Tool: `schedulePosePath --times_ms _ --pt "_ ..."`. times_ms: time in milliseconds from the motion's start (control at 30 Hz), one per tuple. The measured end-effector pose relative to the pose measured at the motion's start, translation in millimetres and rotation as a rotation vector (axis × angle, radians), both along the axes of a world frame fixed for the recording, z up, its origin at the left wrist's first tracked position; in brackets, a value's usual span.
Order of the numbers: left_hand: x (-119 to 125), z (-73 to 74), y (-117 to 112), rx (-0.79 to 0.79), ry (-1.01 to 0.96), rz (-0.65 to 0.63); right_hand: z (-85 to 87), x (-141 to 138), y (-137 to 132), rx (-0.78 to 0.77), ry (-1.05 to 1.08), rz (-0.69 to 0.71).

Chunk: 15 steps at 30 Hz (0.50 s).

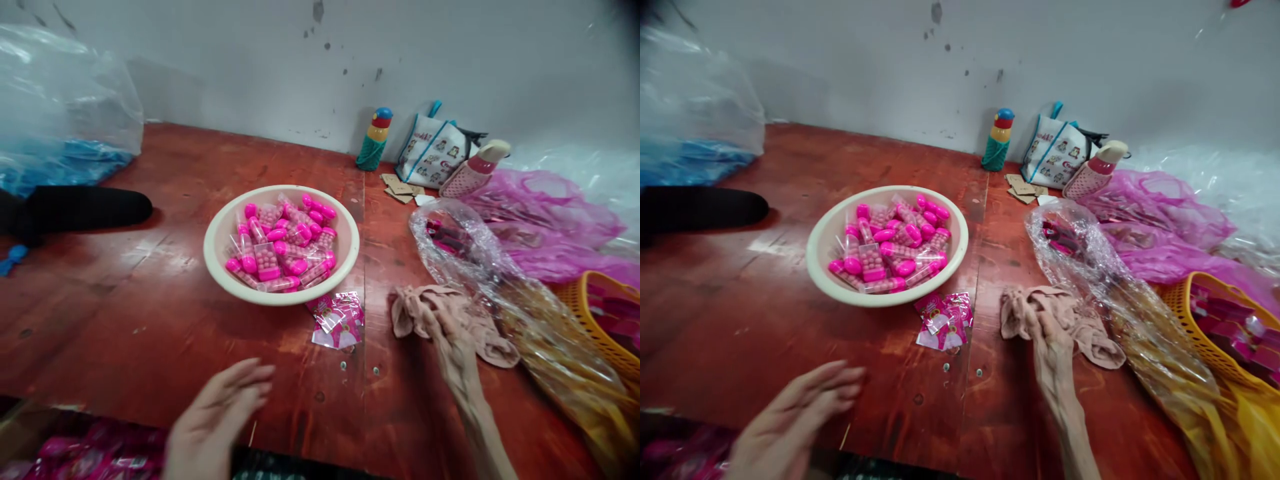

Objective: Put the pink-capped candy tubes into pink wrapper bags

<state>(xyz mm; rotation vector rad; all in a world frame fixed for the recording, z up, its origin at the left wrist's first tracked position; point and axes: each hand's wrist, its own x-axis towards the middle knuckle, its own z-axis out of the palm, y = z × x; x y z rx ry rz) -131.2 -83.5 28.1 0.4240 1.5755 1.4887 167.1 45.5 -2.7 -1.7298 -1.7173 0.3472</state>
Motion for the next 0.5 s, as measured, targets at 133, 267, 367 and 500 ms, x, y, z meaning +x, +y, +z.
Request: schedulePosePath --times_ms 133,267,367,500 --pt "99 10.1 52 0.177 0.285 -0.464 7.7 -21 -39 -0.081 0.092 0.044" --pt "153 -13.4 80 0.382 0.54 -0.724 4.9 -24 -56 -0.193 0.327 0.034" --pt "165 -30.1 93 0.423 0.741 -0.79 -5.0 -13 -51 -0.203 0.461 -0.049" --pt "149 -30.0 102 0.433 0.894 -0.782 -14.1 1 -34 -0.134 0.568 -0.189"
